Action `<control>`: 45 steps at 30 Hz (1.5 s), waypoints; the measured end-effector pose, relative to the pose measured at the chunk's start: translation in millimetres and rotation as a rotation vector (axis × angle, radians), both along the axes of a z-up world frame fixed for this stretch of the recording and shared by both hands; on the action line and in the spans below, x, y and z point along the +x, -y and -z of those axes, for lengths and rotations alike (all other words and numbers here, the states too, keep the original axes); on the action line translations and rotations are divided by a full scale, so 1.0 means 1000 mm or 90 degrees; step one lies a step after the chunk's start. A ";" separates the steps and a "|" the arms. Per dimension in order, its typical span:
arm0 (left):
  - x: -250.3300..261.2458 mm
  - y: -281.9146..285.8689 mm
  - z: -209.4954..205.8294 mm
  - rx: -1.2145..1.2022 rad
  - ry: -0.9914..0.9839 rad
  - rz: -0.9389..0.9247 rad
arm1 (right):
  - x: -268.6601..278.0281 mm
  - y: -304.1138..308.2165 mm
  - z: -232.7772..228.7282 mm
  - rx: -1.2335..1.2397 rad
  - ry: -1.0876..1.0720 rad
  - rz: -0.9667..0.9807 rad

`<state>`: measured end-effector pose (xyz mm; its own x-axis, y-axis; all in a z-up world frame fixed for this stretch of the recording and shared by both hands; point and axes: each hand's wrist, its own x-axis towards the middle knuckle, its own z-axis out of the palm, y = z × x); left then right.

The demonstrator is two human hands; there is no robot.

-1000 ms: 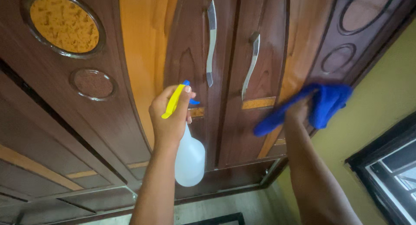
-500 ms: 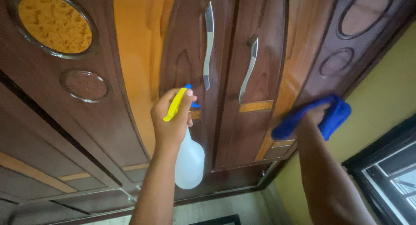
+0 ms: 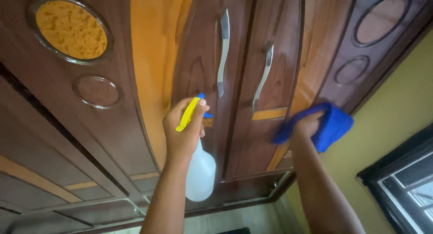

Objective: The person cleans the doors of a large wooden cabinet by spraying liquid from a bottle and wiping the surface with a blue cloth.

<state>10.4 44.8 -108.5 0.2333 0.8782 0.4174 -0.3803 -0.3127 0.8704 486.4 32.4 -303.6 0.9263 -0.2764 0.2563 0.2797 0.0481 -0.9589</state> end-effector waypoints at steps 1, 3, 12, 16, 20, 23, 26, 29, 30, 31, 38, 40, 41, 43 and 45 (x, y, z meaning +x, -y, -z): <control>-0.001 0.001 -0.002 0.009 -0.003 -0.004 | -0.006 -0.001 -0.002 -0.036 -0.064 -0.046; -0.005 0.004 -0.003 0.026 -0.009 -0.016 | -0.036 -0.009 -0.005 -0.107 -0.116 -0.094; -0.017 0.015 -0.010 0.023 -0.015 -0.011 | -0.173 -0.024 -0.046 -0.289 0.056 -0.210; -0.024 0.018 -0.012 0.032 -0.006 -0.004 | -0.201 -0.031 -0.046 -0.334 0.076 -0.248; -0.028 0.019 -0.011 0.040 0.008 0.000 | -0.213 -0.044 -0.029 -0.475 0.158 -0.305; -0.030 0.020 -0.012 0.039 0.014 0.004 | -0.224 -0.052 -0.017 -0.367 0.318 -0.213; -0.031 0.022 -0.013 0.048 0.018 0.005 | -0.231 -0.049 -0.022 -0.303 0.328 -0.187; -0.031 0.023 -0.014 0.046 0.021 0.010 | -0.245 -0.040 -0.036 -0.416 0.145 -0.278; -0.030 0.023 -0.013 0.041 0.023 0.013 | -0.251 -0.037 -0.040 -0.468 0.062 -0.318; -0.028 0.023 -0.013 0.038 0.026 0.019 | -0.255 -0.032 -0.044 -0.437 0.053 -0.321; -0.029 0.024 -0.009 0.033 0.020 0.017 | -0.289 -0.031 -0.011 -0.294 0.287 -0.257; -0.030 0.023 -0.007 0.038 0.009 0.009 | -0.295 -0.030 -0.005 -0.309 0.272 -0.274; -0.030 0.022 -0.006 0.043 0.004 0.006 | -0.297 -0.028 -0.003 -0.320 0.224 -0.289; -0.030 0.021 -0.005 0.051 0.007 0.001 | -0.297 -0.026 -0.002 -0.338 0.166 -0.304; -0.030 0.017 -0.003 0.057 0.019 -0.004 | -0.290 -0.027 0.003 -0.349 0.144 -0.309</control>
<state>-19.8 27.4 -105.4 0.2138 0.8388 0.5007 -0.4038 -0.3909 0.8272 196.8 59.6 -306.3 0.8198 0.3698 0.4372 0.5411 -0.2502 -0.8029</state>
